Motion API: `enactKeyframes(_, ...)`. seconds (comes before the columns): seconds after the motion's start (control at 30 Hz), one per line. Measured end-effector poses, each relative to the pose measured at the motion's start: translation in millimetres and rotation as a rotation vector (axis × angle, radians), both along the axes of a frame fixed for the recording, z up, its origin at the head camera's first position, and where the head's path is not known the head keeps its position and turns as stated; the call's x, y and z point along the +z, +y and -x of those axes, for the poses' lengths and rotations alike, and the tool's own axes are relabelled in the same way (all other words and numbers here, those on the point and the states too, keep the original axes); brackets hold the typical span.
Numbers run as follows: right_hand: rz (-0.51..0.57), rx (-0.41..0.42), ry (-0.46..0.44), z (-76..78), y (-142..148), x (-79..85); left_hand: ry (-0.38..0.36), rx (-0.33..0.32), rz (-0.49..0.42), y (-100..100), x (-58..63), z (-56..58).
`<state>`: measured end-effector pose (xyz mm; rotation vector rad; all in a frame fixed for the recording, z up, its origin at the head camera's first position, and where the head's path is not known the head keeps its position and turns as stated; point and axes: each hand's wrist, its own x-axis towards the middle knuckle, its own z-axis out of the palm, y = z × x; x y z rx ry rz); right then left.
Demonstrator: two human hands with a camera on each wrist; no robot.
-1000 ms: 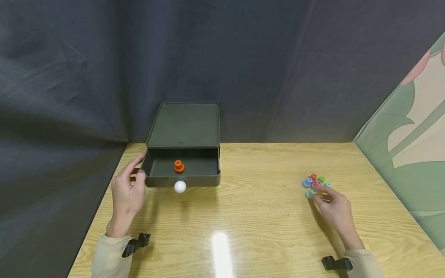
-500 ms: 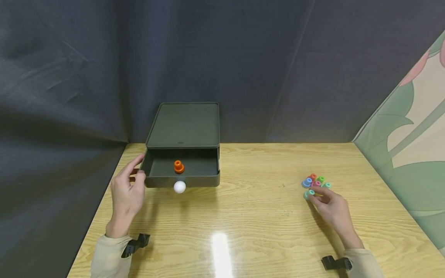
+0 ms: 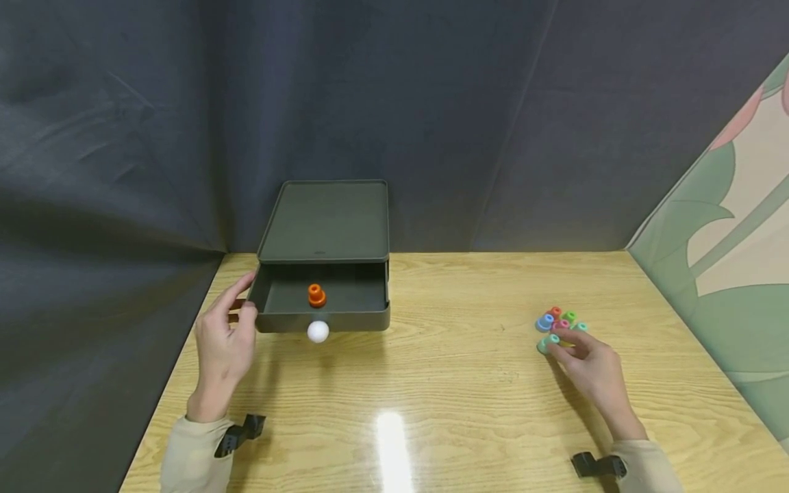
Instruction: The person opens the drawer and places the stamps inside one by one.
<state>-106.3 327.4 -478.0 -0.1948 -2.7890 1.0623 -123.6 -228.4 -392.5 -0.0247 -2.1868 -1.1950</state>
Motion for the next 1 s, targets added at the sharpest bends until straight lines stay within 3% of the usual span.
enactKeyframes(0.7, 0.075, -0.018, 0.175, 3.3, -8, 14.1, -0.013, 0.013, 0.009, -1, 3.8, -1.7)
enactKeyframes(1.0, 0.110, -0.018, 0.199, 3.2, -14, 23.9, -0.009, 0.006, 0.002, -1, 2.6, -1.1)
